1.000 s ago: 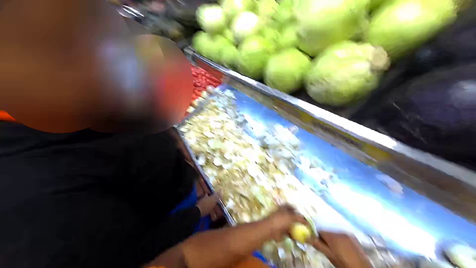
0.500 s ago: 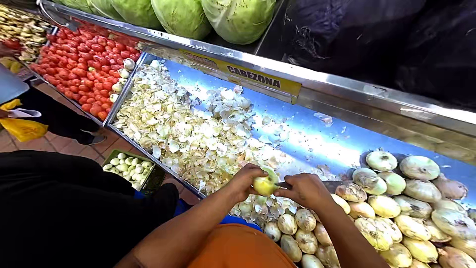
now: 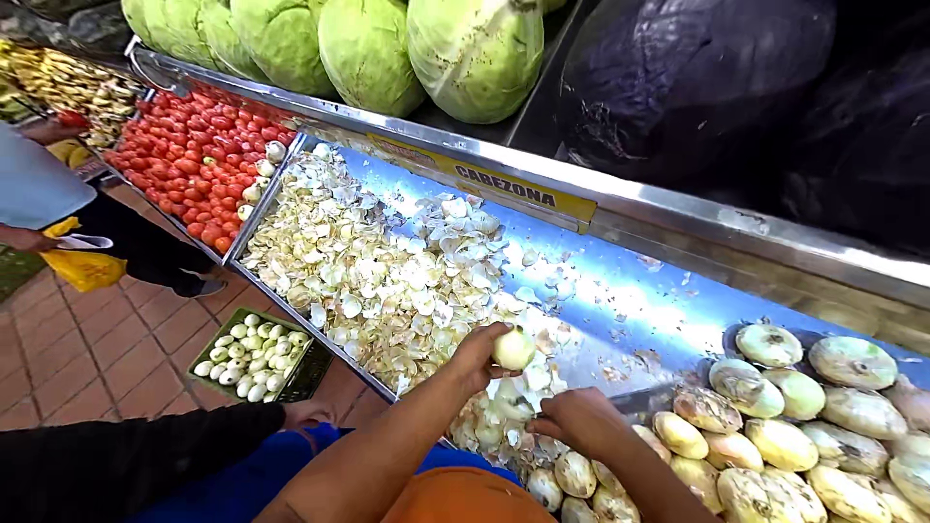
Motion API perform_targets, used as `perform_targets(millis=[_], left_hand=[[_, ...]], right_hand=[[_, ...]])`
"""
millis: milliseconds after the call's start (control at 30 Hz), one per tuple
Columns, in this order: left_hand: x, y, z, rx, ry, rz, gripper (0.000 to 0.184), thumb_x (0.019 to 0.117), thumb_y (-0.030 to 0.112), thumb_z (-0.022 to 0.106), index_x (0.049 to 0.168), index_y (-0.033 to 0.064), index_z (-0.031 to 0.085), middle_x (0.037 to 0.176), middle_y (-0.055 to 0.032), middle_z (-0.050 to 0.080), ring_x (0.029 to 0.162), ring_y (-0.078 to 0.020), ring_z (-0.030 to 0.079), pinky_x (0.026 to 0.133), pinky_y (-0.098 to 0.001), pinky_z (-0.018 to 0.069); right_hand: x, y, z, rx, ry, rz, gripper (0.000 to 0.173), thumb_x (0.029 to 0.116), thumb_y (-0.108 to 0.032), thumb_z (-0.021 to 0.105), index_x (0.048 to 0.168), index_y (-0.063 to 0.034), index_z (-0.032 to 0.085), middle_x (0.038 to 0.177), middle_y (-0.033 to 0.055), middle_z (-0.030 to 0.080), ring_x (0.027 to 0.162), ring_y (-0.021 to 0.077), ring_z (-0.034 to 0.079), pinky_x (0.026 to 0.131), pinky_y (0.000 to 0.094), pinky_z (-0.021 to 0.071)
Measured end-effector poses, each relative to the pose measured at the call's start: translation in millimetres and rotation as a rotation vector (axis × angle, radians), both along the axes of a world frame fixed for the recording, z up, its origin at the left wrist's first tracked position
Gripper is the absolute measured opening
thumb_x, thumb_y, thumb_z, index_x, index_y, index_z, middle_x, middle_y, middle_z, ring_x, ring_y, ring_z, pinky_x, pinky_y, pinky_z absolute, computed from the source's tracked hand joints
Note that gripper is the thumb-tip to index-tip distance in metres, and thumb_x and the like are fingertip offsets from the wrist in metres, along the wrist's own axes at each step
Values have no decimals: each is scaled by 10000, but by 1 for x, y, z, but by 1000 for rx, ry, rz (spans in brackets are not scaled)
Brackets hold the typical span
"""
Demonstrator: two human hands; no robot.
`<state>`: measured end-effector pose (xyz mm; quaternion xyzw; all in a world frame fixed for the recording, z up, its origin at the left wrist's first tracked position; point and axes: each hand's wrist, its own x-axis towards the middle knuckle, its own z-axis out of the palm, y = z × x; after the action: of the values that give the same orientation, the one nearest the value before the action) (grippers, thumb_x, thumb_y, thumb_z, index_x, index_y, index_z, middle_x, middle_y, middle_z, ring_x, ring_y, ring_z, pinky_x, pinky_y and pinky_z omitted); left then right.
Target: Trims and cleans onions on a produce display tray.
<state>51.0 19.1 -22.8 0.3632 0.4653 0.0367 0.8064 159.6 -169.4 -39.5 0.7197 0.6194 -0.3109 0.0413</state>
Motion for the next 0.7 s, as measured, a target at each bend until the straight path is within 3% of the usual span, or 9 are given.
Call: perform_targets(millis=[67,133,300,467,600,700], left_hand=[[-1,8,12,1,-34,-54,473,1004,345,610,1405,113,517,1301,-215,610,1089,-383,654,857,-555,572],[-4,9,15,-2,-65,-91,467,1002,362,600,1390,112,531,1283,-210,622,1079,-372,662,855,-541,578],[-14,0,12,63,-49,-162,409,1009,385,593,1320,119,579,1178,-169,670,1000,-296,680,793,-459,573],[-20,-4,16,175,-19,-286,404,999,356,623,1306,96,590,1150,-178,673,960,-290,683,775,-443,576],[-20,-4,20,241,22,-323,413,989,400,651,1249,80,625,1075,-174,689,903,-273,688,750,-423,576],[-21,-1,18,117,34,-216,459,980,454,624,1247,81,636,1081,-172,691,893,-277,696,723,-419,587]], right_hand=[[10,-1,1,-10,6,-119,672,987,-701,458,1064,-71,681,964,177,718,962,396,706,823,639,535],[19,-6,12,93,51,-190,681,942,-739,512,1046,-90,691,921,127,708,900,333,705,795,593,549],[29,-6,42,354,32,-218,720,869,-814,531,947,-115,683,744,58,628,690,241,637,652,499,537],[32,14,42,339,-64,-187,751,824,-866,523,889,-129,658,724,37,606,682,222,632,637,476,527],[23,22,36,412,-126,-108,767,868,-868,432,797,-131,635,666,41,597,650,222,642,600,467,508],[11,19,33,492,-144,32,726,939,-787,417,746,-120,629,615,64,601,602,254,661,544,489,521]])
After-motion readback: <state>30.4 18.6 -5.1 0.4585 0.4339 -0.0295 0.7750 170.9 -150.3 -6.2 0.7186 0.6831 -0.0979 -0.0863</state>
